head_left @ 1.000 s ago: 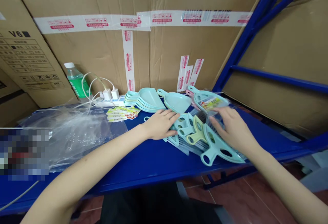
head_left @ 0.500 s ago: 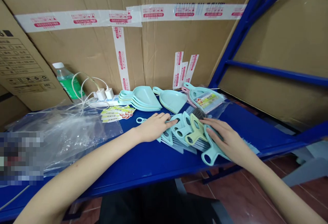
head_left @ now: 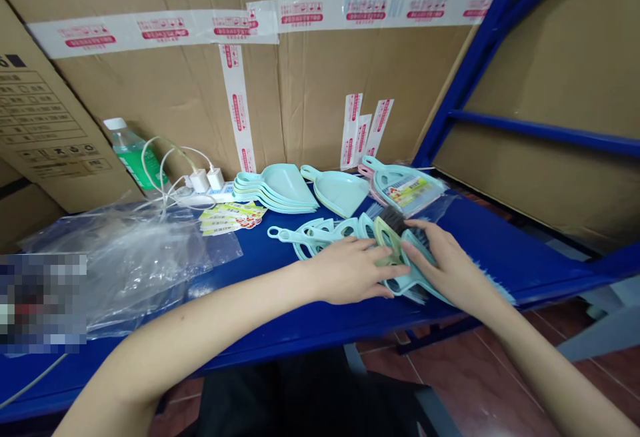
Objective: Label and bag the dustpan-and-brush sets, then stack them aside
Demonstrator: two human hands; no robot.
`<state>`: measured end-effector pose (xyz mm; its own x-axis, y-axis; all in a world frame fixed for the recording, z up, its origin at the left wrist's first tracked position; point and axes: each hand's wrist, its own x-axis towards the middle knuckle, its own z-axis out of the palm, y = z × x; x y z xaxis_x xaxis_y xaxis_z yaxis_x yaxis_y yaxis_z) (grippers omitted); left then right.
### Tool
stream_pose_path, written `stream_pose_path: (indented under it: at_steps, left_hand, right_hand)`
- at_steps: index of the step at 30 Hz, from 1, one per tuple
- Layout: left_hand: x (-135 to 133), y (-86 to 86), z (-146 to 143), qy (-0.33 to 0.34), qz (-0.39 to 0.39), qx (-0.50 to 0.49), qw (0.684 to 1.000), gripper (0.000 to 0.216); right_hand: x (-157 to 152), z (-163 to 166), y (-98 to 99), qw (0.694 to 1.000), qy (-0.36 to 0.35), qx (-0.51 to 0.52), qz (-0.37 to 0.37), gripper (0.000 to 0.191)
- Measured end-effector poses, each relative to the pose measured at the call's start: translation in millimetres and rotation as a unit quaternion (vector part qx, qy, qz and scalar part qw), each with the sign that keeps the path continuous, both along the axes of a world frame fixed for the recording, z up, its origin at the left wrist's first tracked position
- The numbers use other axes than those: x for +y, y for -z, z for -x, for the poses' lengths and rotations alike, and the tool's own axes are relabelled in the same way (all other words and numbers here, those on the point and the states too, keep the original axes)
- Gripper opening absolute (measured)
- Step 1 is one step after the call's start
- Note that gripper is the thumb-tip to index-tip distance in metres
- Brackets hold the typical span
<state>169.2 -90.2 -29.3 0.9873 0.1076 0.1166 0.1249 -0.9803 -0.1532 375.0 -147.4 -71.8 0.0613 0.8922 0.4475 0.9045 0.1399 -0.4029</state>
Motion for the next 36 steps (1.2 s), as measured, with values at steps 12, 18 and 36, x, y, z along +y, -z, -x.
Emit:
stream_pose_path:
  at_steps: [12,18,36]
  left_hand:
    - [14.3,-4.1,4.4,0.019,0.026,-0.054,0.998,0.037]
    - [66.0,-19.5,6.8,-0.167,-0.057,-0.039,0.984,0.035]
    - [93.6,-27.8,-7.7,-0.15,-0.163,0.066,0.973,0.021]
  right_hand:
    - [-32.6,-14.8,9.4,0.98,-0.138,-0.093,0.111,0.07]
    - [-38.1,-18.9,-4.7,0.975,-0.156,-0.074,0.14,0.067]
    - [-30.4,-4.2,-2.5,0.989,-0.128,-0.057,0.051,0.043]
